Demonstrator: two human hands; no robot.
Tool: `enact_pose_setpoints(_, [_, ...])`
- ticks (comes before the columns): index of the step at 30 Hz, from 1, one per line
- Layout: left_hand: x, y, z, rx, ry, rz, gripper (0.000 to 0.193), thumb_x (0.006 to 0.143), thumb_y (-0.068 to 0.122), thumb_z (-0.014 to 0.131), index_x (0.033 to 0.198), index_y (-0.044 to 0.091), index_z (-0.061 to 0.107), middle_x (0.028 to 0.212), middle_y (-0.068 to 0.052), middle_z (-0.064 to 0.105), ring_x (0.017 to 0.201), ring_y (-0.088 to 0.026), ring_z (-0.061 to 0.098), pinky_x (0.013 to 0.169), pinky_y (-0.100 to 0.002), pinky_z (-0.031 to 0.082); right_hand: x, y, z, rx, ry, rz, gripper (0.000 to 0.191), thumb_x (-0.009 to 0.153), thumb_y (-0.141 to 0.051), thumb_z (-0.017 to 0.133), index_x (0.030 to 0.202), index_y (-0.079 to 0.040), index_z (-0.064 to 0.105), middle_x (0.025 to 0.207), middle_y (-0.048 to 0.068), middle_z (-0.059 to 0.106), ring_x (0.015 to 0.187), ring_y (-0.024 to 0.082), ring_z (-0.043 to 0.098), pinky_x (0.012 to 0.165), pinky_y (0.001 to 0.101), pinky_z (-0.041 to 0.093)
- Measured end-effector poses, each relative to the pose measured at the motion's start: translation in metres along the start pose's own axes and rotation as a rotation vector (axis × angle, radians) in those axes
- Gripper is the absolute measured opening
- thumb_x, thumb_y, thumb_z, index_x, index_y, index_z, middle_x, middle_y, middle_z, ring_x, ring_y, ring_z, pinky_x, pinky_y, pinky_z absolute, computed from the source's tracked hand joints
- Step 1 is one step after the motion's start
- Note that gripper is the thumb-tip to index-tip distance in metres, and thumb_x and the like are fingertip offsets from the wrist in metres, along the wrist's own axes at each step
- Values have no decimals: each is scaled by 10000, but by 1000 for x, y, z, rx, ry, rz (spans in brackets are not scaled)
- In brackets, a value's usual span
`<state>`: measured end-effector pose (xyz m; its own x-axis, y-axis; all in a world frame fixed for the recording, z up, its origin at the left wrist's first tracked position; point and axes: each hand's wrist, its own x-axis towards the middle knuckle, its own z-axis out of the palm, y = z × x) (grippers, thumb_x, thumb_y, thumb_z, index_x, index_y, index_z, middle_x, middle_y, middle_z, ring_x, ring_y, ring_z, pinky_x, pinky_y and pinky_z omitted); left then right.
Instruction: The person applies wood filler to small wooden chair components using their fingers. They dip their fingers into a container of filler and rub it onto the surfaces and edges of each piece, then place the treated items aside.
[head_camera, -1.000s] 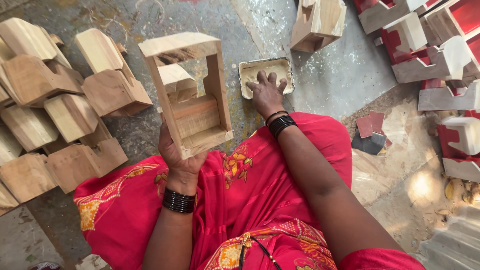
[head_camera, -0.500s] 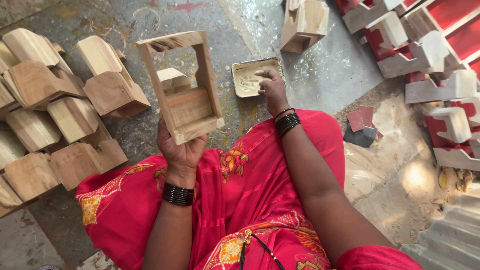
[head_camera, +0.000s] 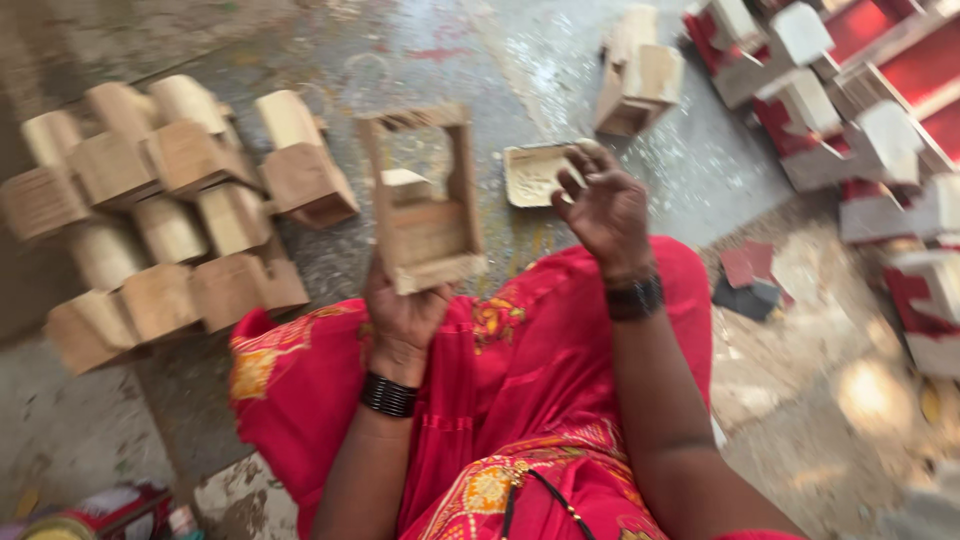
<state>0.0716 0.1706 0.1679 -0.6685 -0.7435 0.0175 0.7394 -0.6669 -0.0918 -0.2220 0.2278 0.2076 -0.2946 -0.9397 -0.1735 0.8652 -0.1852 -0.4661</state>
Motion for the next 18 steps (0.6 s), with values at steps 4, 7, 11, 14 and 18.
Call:
enact_pose_setpoints(4, [-8,-5,-1,40,36,9,574,1045,325,586,1498,0,451,1466,-181,549,1372,-335,529,1182,-547,426,-33,-3,68,-269,-157,-112,457,869,13,505,1308,-59,606,1344,108,618,1197,259,608,988,446,544])
enact_pose_setpoints(7, [-7,-7,0,-46,43,-4,516,1053,291,599,1479,31,470,1452,-148,567,1369,-311,540,1174,-530,438,-49,-1,114,-636,-235,-289,535,869,70,465,1365,-65,614,1455,119,570,1303,267,585,1038,409,541])
enact_pose_setpoints(11, [-4,-5,2,-69,20,-30,494,1063,257,601,1484,30,477,1454,-145,573,1383,-297,536,1187,-484,440,-58,15,153,-1389,-186,-706,666,801,120,426,1382,-115,652,1556,106,487,1396,274,533,1089,380,541])
enact_pose_setpoints(14, [-3,-3,3,-84,19,-37,504,1053,272,606,1479,33,482,1447,-144,575,1377,-295,531,1180,-479,435,-58,25,164,-1744,-115,-963,688,791,145,455,1357,-155,707,1605,115,439,1468,307,449,1118,398,488])
enact_pose_setpoints(18, [-3,-1,6,-60,50,-10,514,1042,289,607,1473,40,482,1447,-134,572,1380,-290,521,1190,-490,414,-55,35,163,-1954,-77,-1107,718,780,162,492,1349,-186,758,1655,119,374,1538,353,330,1244,443,379])
